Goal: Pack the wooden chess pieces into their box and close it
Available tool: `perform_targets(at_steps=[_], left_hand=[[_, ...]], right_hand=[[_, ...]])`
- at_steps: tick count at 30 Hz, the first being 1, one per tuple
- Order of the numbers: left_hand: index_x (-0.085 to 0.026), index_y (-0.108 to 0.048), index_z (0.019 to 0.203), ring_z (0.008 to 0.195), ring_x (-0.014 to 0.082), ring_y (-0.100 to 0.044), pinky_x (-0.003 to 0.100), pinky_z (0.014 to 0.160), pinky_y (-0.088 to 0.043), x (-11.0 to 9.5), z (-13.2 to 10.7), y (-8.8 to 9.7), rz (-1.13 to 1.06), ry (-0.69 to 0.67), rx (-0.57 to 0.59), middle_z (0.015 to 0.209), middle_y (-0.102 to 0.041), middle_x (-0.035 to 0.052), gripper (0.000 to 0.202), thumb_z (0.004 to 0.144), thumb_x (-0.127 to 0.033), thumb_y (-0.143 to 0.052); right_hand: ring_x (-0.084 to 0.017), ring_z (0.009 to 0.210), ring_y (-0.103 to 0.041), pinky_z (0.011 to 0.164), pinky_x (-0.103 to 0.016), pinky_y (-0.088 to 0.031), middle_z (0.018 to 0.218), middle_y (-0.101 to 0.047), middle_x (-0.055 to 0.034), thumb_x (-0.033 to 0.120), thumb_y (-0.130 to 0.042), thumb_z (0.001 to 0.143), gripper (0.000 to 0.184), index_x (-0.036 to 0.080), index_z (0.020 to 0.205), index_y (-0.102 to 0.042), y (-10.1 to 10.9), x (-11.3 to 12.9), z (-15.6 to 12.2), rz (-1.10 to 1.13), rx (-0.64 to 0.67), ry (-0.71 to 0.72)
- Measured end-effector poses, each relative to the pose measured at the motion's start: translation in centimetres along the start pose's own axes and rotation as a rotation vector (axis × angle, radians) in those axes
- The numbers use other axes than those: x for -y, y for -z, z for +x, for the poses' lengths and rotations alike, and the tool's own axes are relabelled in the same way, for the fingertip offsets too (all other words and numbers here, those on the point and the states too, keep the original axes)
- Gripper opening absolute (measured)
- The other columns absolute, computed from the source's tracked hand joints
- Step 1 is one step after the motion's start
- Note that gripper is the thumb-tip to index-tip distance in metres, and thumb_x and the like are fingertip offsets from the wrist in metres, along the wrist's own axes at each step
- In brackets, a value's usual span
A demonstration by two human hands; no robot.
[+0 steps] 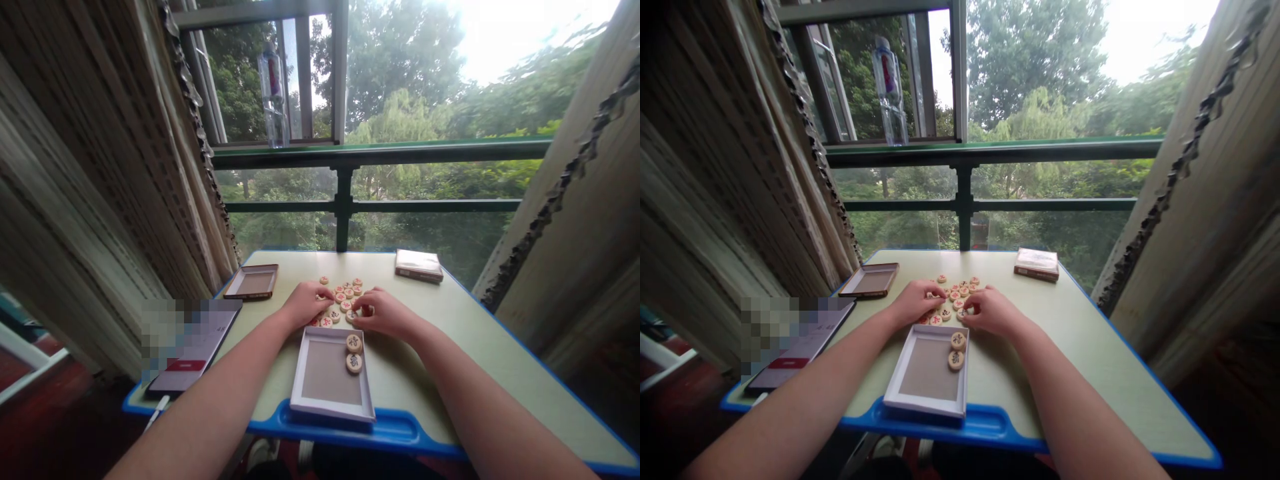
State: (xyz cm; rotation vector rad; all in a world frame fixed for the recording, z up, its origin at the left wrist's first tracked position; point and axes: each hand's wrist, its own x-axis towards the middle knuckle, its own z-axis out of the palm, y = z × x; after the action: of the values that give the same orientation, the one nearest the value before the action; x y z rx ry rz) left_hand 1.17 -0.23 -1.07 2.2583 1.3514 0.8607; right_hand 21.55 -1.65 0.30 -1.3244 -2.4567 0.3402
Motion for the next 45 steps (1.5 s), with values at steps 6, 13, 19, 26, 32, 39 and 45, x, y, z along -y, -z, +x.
perform_targets(at_steps=[6,13,19,26,32,39,45], left_hand=[[-0.015,-0.069,0.076,0.071,0.0141,-0.060,0.023,0.070,-0.045,-0.5,-0.1,0.4,-0.047,0.037,-0.039,0.076,-0.069,0.0031,0.020,0.072,-0.030,-0.057],[-0.014,-0.067,0.096,0.069,0.0136,-0.060,0.021,0.063,-0.045,-2.3,0.8,1.0,-0.155,0.035,0.224,0.077,-0.069,0.0042,0.034,0.067,-0.031,-0.063],[-0.016,-0.070,0.089,0.076,0.0147,-0.061,0.022,0.069,-0.045,-2.4,0.5,0.6,-0.101,-0.027,0.181,0.084,-0.070,0.0038,0.027,0.067,-0.030,-0.063],[-0.015,-0.069,0.085,0.069,0.0131,-0.059,0.021,0.062,-0.044,-2.2,-0.2,-0.9,-0.107,-0.051,0.232,0.079,-0.069,0.0027,0.023,0.069,-0.030,-0.061],[-0.017,-0.068,0.092,0.074,0.0133,-0.059,0.021,0.068,-0.044,-2.5,-0.2,-0.2,-0.090,-0.046,0.147,0.084,-0.069,0.0018,0.028,0.068,-0.030,-0.062],[-0.014,-0.069,0.086,0.077,0.0150,-0.060,0.024,0.072,-0.045,-2.2,-0.3,0.0,-0.110,-0.035,0.118,0.083,-0.070,0.0050,0.025,0.069,-0.031,-0.062],[-0.013,-0.068,0.088,0.076,0.0144,-0.061,0.023,0.069,-0.045,-1.9,-0.3,-0.6,-0.142,-0.042,0.126,0.084,-0.070,0.0060,0.025,0.071,-0.031,-0.060]], right_hand=[[-0.018,0.073,-0.051,0.066,-0.028,-0.039,0.071,-0.063,-0.0038,0.035,-0.059,0.070,0.020,0.019,0.079,-0.068,0.0,-0.1,0.2,0.031,-0.076,-0.009],[-0.018,0.074,-0.050,0.066,-0.029,-0.038,0.074,-0.062,-0.0048,0.040,-0.057,0.073,0.023,0.019,0.078,-0.066,0.0,0.0,0.1,0.035,-0.196,0.078],[-0.017,0.071,-0.051,0.070,-0.030,-0.038,0.071,-0.062,-0.0033,0.040,-0.058,0.073,0.022,0.020,0.080,-0.067,-0.4,-0.2,0.2,0.035,-0.189,0.098],[-0.016,0.070,-0.051,0.063,-0.026,-0.037,0.066,-0.063,-0.0026,0.032,-0.064,0.066,0.016,0.020,0.076,-0.069,-0.5,-0.3,0.1,0.053,-0.124,0.062],[-0.017,0.073,-0.050,0.063,-0.026,-0.037,0.069,-0.063,-0.0019,0.031,-0.062,0.068,0.017,0.021,0.079,-0.069,0.2,0.2,0.0,0.097,-0.148,0.020],[-0.016,0.072,-0.052,0.064,-0.026,-0.038,0.070,-0.061,-0.0016,0.032,-0.062,0.068,0.019,0.021,0.082,-0.068,0.2,0.1,0.0,0.155,-0.158,0.026],[-0.015,0.071,-0.052,0.063,-0.024,-0.038,0.069,-0.061,-0.0014,0.034,-0.062,0.068,0.021,0.020,0.083,-0.068,0.1,-0.1,-0.1,0.158,-0.143,-0.003]])
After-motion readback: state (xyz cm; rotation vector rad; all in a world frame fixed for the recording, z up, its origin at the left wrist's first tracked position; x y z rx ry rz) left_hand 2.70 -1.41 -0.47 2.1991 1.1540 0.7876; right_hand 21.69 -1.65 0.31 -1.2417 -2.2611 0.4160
